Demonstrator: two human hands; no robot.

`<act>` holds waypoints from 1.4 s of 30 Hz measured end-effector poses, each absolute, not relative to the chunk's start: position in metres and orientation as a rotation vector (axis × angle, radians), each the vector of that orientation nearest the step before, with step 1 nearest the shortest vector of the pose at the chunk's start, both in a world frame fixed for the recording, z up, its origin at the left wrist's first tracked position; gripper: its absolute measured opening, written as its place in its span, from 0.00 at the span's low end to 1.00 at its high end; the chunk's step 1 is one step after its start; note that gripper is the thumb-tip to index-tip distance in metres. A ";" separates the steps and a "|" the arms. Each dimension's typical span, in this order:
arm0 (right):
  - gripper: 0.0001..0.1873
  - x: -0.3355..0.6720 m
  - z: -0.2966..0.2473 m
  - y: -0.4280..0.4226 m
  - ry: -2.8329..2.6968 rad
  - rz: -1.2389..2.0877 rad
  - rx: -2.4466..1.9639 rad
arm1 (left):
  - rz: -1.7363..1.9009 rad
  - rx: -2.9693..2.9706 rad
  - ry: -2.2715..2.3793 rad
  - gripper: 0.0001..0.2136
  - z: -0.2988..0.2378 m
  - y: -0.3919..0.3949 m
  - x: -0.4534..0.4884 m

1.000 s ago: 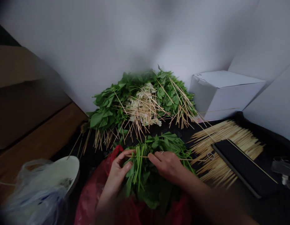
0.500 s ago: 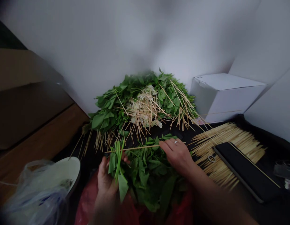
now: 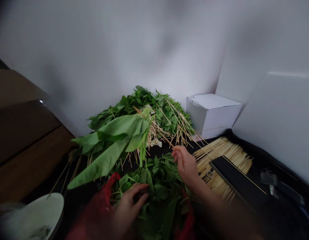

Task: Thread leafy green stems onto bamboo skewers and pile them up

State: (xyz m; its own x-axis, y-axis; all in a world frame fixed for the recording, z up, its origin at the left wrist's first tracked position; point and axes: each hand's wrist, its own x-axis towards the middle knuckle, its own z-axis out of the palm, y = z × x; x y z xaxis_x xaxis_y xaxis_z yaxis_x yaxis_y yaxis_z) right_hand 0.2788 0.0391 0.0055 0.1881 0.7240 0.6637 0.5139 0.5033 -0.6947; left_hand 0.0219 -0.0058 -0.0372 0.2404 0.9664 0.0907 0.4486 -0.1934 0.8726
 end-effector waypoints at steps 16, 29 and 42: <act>0.12 0.254 0.086 0.098 -1.619 0.285 -0.990 | 0.911 1.795 1.336 0.10 -0.031 -0.008 0.025; 0.21 0.123 0.141 0.213 -1.864 0.433 -0.971 | 0.889 1.781 1.328 0.10 -0.026 -0.008 0.025; 0.20 0.069 0.108 0.240 -1.872 0.740 -1.314 | 0.897 1.783 1.329 0.11 -0.025 -0.008 0.024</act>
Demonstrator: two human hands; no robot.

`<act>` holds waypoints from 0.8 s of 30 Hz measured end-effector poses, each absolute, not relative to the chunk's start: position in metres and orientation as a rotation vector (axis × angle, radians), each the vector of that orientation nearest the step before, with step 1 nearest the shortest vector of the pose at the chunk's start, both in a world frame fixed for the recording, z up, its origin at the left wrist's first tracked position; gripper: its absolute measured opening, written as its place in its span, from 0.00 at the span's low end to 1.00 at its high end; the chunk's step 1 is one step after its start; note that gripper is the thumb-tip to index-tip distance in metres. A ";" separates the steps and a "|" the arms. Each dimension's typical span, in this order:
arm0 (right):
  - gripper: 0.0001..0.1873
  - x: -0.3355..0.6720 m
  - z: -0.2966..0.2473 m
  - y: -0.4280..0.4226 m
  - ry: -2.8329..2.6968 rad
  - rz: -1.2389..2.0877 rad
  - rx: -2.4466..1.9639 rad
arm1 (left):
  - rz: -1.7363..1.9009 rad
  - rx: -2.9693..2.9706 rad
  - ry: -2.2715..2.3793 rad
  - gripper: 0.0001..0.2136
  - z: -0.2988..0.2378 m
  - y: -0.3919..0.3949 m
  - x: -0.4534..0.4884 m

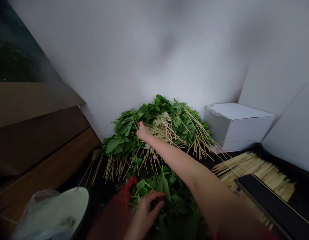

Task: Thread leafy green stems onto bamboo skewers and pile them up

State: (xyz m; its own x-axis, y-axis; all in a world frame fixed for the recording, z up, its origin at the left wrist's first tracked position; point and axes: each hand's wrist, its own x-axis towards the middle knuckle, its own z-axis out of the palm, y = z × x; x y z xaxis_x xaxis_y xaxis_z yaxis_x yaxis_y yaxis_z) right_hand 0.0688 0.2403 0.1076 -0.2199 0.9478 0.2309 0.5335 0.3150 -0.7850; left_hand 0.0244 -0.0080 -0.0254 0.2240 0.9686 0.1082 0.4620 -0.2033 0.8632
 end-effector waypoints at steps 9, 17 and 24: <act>0.24 0.153 0.090 0.188 -2.100 0.549 -1.094 | 0.927 1.780 1.298 0.09 -0.029 -0.006 0.023; 0.12 0.356 0.087 0.128 -2.147 0.234 -1.300 | 0.936 1.810 1.281 0.09 -0.034 0.005 0.022; 0.09 0.421 0.027 0.093 -2.341 0.046 -1.477 | 0.978 1.825 1.276 0.08 -0.036 0.007 0.023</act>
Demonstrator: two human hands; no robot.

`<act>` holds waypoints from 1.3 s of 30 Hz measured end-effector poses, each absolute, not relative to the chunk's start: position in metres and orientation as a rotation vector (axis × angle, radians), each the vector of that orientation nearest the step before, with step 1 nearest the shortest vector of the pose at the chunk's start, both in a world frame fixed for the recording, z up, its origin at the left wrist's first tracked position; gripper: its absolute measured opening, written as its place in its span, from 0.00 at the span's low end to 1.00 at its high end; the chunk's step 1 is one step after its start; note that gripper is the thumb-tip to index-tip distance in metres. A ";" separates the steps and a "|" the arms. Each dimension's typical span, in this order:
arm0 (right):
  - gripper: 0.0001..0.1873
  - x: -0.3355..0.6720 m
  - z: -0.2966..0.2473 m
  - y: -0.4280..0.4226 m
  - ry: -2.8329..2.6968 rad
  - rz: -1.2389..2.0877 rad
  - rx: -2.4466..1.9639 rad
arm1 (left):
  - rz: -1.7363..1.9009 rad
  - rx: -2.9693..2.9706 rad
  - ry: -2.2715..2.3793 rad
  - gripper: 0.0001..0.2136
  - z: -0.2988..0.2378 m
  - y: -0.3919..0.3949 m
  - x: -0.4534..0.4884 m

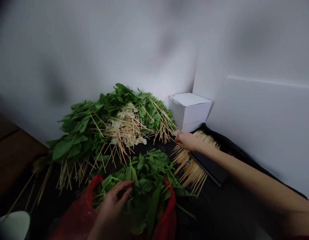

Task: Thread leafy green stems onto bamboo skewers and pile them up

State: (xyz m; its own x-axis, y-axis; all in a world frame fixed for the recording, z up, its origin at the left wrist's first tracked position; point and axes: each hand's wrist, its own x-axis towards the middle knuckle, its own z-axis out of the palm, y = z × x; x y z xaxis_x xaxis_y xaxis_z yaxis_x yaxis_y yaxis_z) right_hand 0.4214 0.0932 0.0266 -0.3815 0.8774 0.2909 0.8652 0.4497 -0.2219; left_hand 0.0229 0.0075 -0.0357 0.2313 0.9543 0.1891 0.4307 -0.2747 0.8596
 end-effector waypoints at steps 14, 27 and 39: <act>0.14 0.424 -0.029 0.095 -2.582 -0.316 -1.587 | 0.955 1.824 1.275 0.09 -0.037 0.008 0.021; 0.09 0.392 -0.035 0.083 -2.853 -0.301 -1.502 | 0.856 1.910 1.292 0.12 -0.039 0.007 0.020; 0.10 0.331 0.051 0.045 -2.596 -0.484 -1.126 | 0.858 1.926 1.292 0.11 -0.032 0.003 0.023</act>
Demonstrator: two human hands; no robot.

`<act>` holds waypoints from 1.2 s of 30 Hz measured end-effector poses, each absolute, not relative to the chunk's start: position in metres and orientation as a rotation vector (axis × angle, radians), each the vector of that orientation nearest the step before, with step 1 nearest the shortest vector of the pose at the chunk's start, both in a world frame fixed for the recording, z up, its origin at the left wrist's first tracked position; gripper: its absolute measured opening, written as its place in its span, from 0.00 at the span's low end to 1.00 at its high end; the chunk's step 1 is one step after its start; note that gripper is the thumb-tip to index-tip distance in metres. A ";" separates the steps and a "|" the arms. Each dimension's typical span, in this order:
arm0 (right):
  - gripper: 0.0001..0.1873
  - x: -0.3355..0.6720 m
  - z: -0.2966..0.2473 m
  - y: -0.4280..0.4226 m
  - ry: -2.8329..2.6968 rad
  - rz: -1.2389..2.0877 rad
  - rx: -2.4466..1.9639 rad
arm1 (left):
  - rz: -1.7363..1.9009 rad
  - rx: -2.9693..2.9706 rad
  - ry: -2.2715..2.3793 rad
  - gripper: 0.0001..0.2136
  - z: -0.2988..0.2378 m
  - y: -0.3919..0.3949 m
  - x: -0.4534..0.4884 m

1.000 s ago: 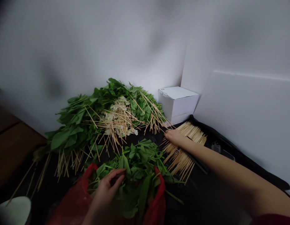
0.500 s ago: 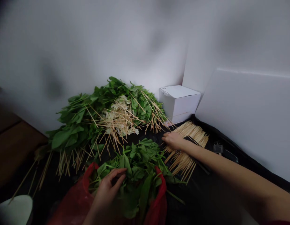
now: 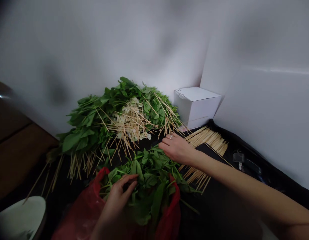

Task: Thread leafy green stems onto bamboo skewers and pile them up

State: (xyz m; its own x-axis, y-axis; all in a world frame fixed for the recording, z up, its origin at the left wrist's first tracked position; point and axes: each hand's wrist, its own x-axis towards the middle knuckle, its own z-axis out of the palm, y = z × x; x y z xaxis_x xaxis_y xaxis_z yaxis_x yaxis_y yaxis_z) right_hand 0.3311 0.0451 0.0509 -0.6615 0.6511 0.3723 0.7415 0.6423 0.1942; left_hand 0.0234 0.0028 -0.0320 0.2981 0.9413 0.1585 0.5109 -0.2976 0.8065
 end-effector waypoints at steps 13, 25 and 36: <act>0.13 0.295 0.064 -0.007 -2.834 0.399 -1.082 | 0.906 1.955 1.304 0.11 -0.023 -0.003 0.027; 0.13 0.279 0.044 -0.010 -2.769 0.178 -1.453 | 1.078 1.921 1.373 0.16 -0.009 -0.009 0.020; 0.23 0.295 0.061 -0.052 -2.755 0.721 -1.025 | 1.235 1.675 1.494 0.21 0.002 -0.013 0.013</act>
State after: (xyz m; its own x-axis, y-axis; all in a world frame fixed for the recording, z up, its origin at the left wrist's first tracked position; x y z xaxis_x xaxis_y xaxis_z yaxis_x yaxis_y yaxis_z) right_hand 0.2951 -0.0520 0.0607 -0.7650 0.6416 -0.0563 0.5870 0.6586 -0.4708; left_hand 0.0127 -0.0132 0.0021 -0.0518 0.9643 0.2598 0.4365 -0.2122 0.8743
